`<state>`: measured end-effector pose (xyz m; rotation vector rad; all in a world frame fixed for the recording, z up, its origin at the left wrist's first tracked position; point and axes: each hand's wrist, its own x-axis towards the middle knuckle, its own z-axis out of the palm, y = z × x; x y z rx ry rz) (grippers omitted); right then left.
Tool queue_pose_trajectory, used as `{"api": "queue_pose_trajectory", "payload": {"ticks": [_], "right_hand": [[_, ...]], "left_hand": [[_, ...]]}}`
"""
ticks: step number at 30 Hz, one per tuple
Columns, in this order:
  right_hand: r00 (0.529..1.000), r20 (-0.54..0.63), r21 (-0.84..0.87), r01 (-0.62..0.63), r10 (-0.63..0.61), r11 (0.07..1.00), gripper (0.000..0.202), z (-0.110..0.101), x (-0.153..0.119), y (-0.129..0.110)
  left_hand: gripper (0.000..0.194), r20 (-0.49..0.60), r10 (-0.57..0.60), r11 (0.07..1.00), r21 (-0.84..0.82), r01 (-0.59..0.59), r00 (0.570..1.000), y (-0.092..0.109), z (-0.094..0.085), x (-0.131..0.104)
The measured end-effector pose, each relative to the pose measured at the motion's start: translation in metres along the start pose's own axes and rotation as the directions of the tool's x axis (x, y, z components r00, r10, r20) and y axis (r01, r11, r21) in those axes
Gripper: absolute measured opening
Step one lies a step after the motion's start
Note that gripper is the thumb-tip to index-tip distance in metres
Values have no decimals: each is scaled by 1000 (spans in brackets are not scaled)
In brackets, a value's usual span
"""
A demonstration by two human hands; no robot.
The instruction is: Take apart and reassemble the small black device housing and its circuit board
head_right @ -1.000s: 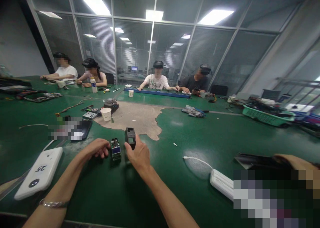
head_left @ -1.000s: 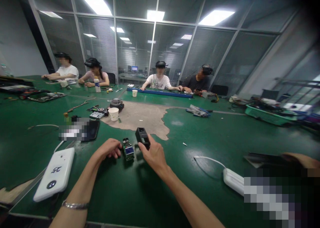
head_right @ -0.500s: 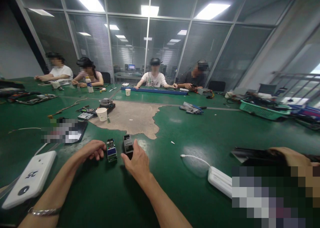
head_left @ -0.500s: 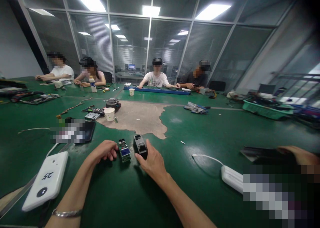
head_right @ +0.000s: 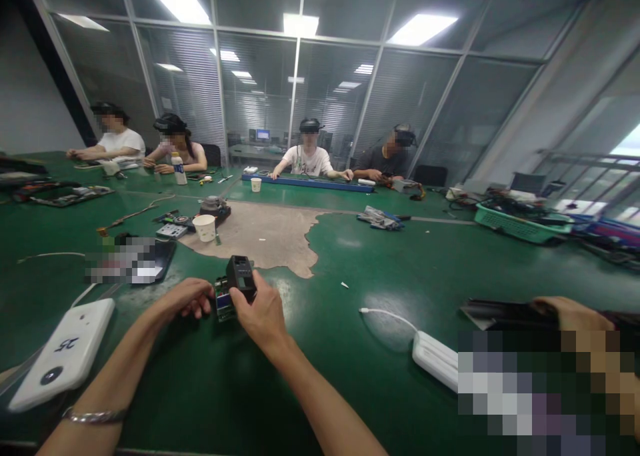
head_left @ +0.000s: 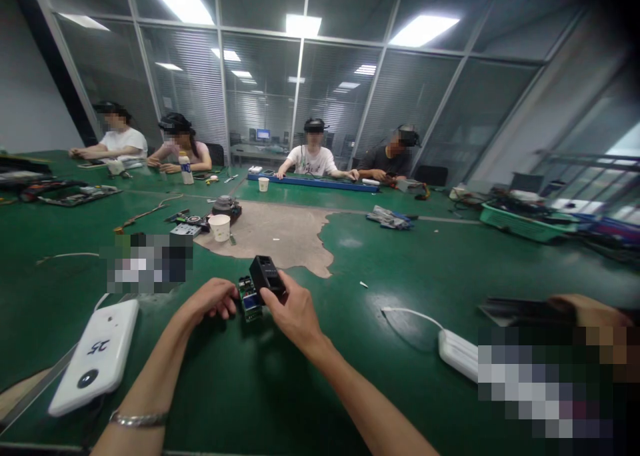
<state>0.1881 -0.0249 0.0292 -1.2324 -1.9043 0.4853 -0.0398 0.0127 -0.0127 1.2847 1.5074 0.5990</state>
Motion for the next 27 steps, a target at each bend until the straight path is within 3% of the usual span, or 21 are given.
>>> {"api": "queue_pose_trajectory", "payload": {"ticks": [11,23,27], "right_hand": [[994,105,-236,-15,41,972,41,30,-1,-17],[976,201,-423,4,90,906,43,32,-8,-18],[968,235,-414,14,92,910,55,31,-11,-15]], "left_hand": [[34,12,20,1000,-18,-20,1000,-8,-3,5],[33,-2,20,1000,19,-20,1000,0,-2,1],[30,-10,-11,998,56,11,1000,2,-2,1]]}}
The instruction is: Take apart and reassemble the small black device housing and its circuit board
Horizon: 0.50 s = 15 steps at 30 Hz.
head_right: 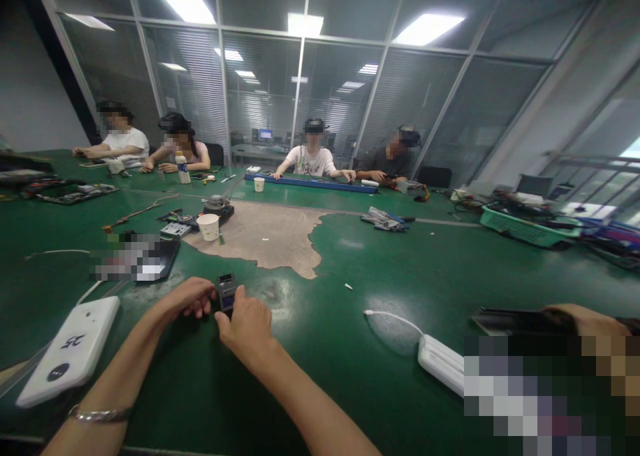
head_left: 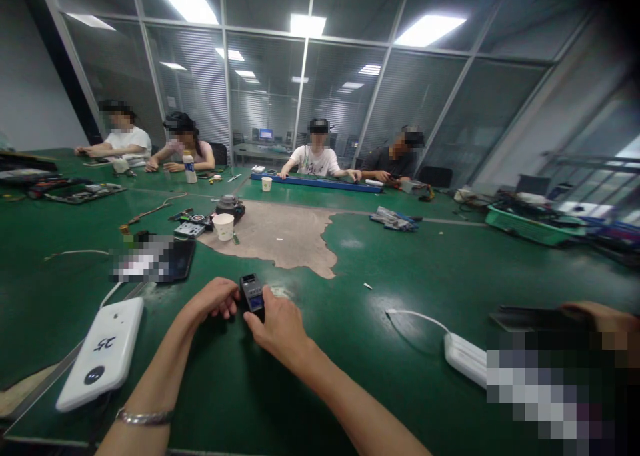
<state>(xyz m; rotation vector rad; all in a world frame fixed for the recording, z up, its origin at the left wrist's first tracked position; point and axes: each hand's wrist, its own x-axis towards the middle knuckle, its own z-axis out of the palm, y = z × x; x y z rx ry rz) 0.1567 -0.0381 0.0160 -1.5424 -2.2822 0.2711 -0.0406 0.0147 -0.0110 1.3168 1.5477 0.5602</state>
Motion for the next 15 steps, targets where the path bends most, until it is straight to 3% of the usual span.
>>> {"api": "queue_pose_trajectory", "payload": {"ticks": [3,15], "right_hand": [[998,-37,35,42,-41,999,63,0,-1,0],[996,-63,87,69,-64,994,61,10,-2,2]], "left_hand": [[28,1,1,1000,2,-1,1000,-1,0,1],[27,-13,0,1000,-27,0,1000,-2,1,2]]}}
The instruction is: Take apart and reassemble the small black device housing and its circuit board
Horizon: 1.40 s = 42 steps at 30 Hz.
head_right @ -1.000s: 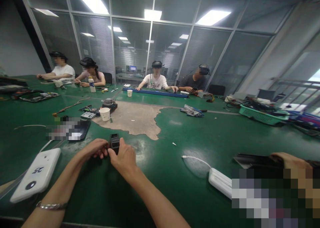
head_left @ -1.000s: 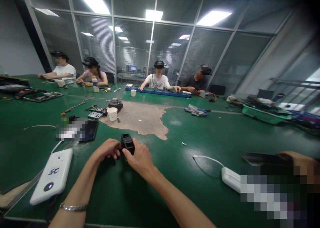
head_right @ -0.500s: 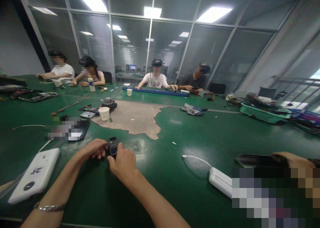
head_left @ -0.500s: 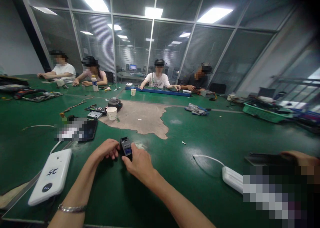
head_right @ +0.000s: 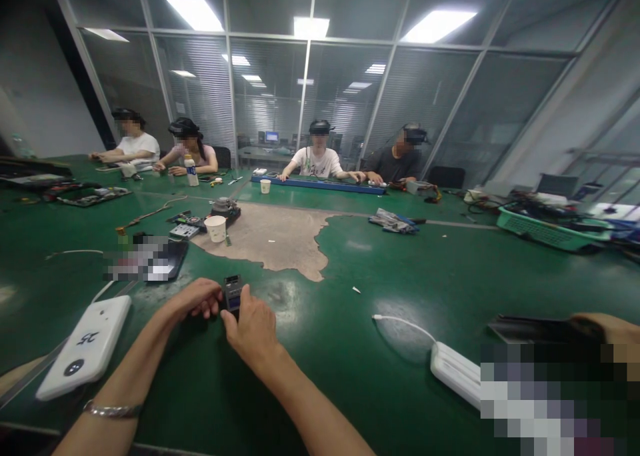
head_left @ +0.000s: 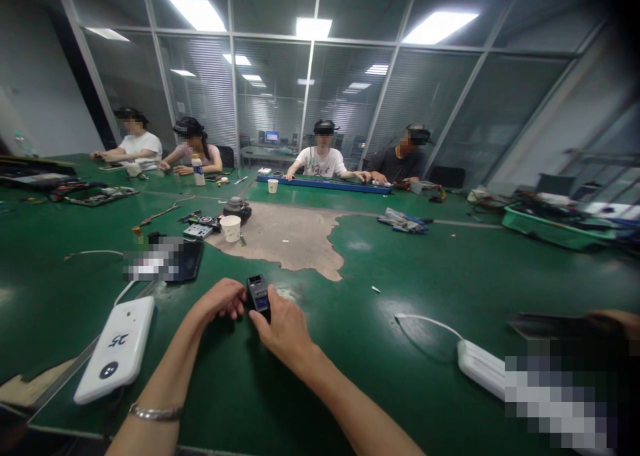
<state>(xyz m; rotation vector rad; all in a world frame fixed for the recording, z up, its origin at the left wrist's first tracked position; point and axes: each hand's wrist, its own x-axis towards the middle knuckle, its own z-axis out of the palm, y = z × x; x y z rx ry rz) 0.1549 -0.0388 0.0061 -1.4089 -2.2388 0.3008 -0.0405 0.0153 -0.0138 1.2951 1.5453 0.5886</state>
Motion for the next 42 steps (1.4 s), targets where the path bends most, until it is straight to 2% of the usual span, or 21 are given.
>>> {"api": "queue_pose_trajectory", "payload": {"ticks": [6,9,12,17,20,22,26,29,33,38,42], "right_hand": [[993,-112,97,-21,32,995,55,-21,8,-3],[986,-162,117,-30,49,993,54,-33,11,5],[983,-151,66,-92,101,994,55,-37,10,20],[977,-118,-48,-182,176,982,58,-28,1,41],[978,-61,-68,-205,201,976,62,-20,-5,48],[981,-48,-56,-188,185,981,66,-16,-8,52],[983,-118,3,-139,139,990,71,-15,-10,56],[986,-134,30,-101,104,994,68,-16,-10,55],[993,-98,7,-73,73,997,61,-16,-10,52],[993,-103,-17,-65,63,998,57,-11,-12,52],[990,-125,26,-64,67,998,56,-9,-11,54]], "left_hand": [[30,7,-1,1000,2,1,1000,-1,-1,-1],[30,21,-6,1000,1,6,1000,0,-2,-2],[30,28,-4,1000,0,4,1000,1,-1,-3],[31,9,-24,1000,17,24,1000,3,0,-5],[32,2,-37,999,18,37,999,4,0,-5],[33,1,-32,999,11,32,999,4,1,-5],[34,-1,-32,999,-6,32,999,4,1,-6],[34,-5,-34,999,-11,34,999,5,1,-6],[34,6,-31,1000,-3,31,1000,5,-1,-5],[30,31,-17,999,-45,18,999,4,-2,-3],[29,15,-23,998,-59,24,1000,5,-1,-3]]}}
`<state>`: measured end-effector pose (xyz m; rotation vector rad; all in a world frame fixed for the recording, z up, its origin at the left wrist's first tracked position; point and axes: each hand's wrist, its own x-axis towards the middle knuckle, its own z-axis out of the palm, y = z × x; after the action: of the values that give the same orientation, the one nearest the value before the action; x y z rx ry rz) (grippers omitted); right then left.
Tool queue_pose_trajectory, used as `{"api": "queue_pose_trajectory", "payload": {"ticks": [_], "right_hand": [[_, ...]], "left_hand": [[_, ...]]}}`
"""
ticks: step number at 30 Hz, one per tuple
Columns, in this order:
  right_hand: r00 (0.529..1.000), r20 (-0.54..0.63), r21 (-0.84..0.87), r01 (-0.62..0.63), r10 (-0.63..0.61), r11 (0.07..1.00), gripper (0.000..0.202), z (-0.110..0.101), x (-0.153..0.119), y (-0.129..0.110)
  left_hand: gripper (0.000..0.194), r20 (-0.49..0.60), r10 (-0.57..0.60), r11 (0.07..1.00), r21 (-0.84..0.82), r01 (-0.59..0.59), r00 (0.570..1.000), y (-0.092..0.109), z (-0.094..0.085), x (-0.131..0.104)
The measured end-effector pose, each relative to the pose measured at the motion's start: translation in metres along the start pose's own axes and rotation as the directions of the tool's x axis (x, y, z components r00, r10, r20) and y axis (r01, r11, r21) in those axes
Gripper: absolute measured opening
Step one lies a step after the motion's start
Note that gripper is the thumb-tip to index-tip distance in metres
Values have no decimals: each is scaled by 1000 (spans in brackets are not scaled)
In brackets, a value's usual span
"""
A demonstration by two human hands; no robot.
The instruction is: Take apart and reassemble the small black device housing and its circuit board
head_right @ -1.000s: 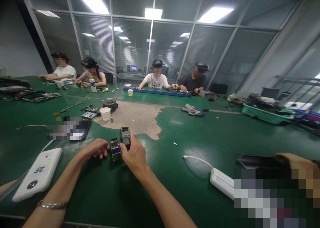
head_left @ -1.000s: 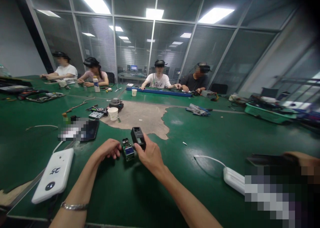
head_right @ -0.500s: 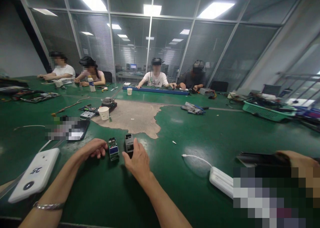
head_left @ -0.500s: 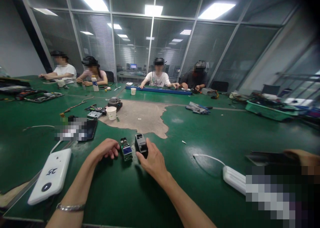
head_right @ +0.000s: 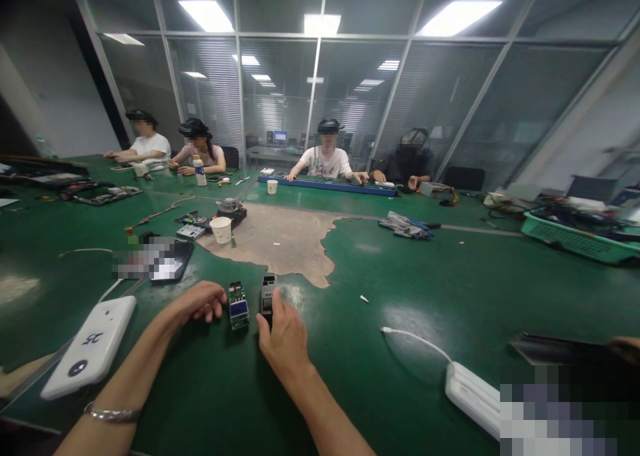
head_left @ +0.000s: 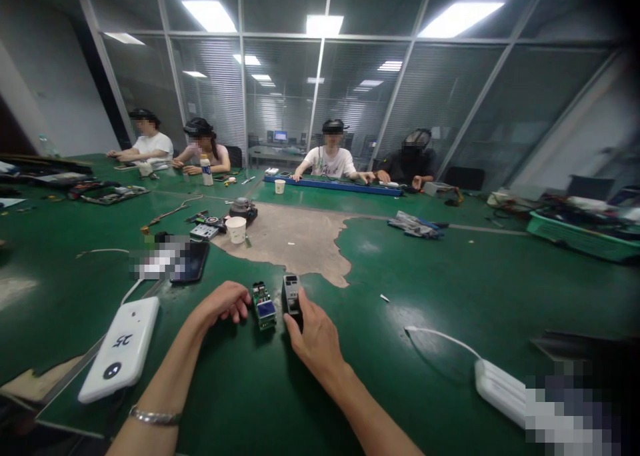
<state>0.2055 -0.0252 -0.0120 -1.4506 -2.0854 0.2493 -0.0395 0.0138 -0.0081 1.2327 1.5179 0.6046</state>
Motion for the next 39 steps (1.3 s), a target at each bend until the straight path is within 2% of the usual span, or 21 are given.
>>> {"api": "queue_pose_trajectory", "payload": {"ticks": [7,10,13,17,22,26,31,39], "right_hand": [[994,-81,282,-45,70,958,51,-15,13,-11],[997,-81,312,38,-14,949,51,-23,18,-27],[995,-33,241,101,-95,965,51,-26,20,-44],[992,63,86,101,-107,991,48,-22,20,-57],[986,95,-13,137,-136,990,51,-12,21,-61],[985,122,-72,130,-121,989,62,-2,16,-59],[978,179,-94,125,-107,988,62,5,7,-54],[987,133,-45,96,-90,994,60,12,11,-52]], "left_hand": [[32,7,29,1000,2,-29,1000,-5,0,2],[32,9,36,999,10,-36,999,-6,0,4],[32,5,31,999,10,-31,1000,-6,-1,3],[32,2,39,999,-10,-39,999,-6,-2,2],[31,-11,63,998,-15,-63,998,-7,-1,3],[30,-5,55,998,-21,-55,998,-5,-1,2],[30,-11,44,999,-11,-44,999,-3,0,2],[30,-2,59,998,12,-59,998,-3,1,1]]}}
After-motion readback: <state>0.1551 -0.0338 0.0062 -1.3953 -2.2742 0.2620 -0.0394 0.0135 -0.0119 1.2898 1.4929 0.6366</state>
